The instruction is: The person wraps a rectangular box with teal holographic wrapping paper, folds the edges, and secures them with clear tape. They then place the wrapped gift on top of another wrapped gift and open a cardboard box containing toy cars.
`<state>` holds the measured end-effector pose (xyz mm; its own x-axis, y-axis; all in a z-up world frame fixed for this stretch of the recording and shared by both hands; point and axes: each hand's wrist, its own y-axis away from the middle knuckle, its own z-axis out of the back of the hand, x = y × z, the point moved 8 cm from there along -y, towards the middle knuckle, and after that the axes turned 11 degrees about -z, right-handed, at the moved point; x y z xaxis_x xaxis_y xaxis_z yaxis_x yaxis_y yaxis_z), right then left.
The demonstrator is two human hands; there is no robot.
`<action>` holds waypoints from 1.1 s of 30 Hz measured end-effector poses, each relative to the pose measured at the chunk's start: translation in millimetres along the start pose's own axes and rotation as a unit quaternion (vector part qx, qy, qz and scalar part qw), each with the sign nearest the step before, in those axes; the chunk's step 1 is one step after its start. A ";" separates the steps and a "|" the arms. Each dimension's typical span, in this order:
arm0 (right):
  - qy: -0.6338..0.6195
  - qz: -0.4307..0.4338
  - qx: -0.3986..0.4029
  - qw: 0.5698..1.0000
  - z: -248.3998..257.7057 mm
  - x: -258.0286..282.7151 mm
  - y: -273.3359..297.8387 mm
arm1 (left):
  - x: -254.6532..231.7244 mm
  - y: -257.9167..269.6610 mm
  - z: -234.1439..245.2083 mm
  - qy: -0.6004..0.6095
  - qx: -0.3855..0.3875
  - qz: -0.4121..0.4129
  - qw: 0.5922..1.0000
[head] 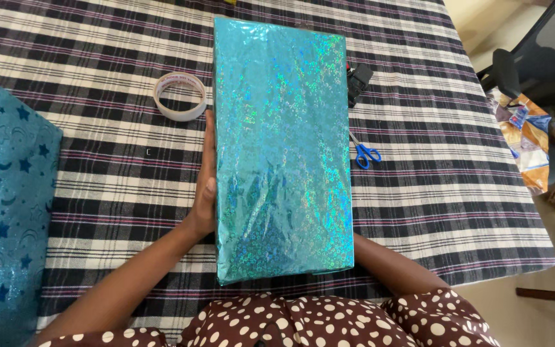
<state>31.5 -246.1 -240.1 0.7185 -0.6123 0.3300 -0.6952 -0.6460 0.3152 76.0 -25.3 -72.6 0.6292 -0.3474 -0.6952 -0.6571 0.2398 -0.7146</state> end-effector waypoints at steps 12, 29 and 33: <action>0.042 -0.015 -0.005 0.999 -1.7 12.2 -12.1 | -13.0 -0.3 7.5 -0.057 -0.033 -0.006 0.998; 0.092 -0.051 0.005 0.994 -20.5 14.5 -61.7 | -63.2 18.9 56.5 -0.112 -0.116 -0.032 0.986; 0.105 -0.056 0.002 0.993 -23.2 13.6 -74.8 | -77.1 26.4 73.7 -0.149 -0.126 -0.036 0.980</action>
<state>92.9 -195.6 -238.6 0.7708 -0.4286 0.4713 -0.6111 -0.7066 0.3568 40.8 74.6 -43.6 0.7460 -0.0652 -0.6627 -0.6649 -0.0191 -0.7467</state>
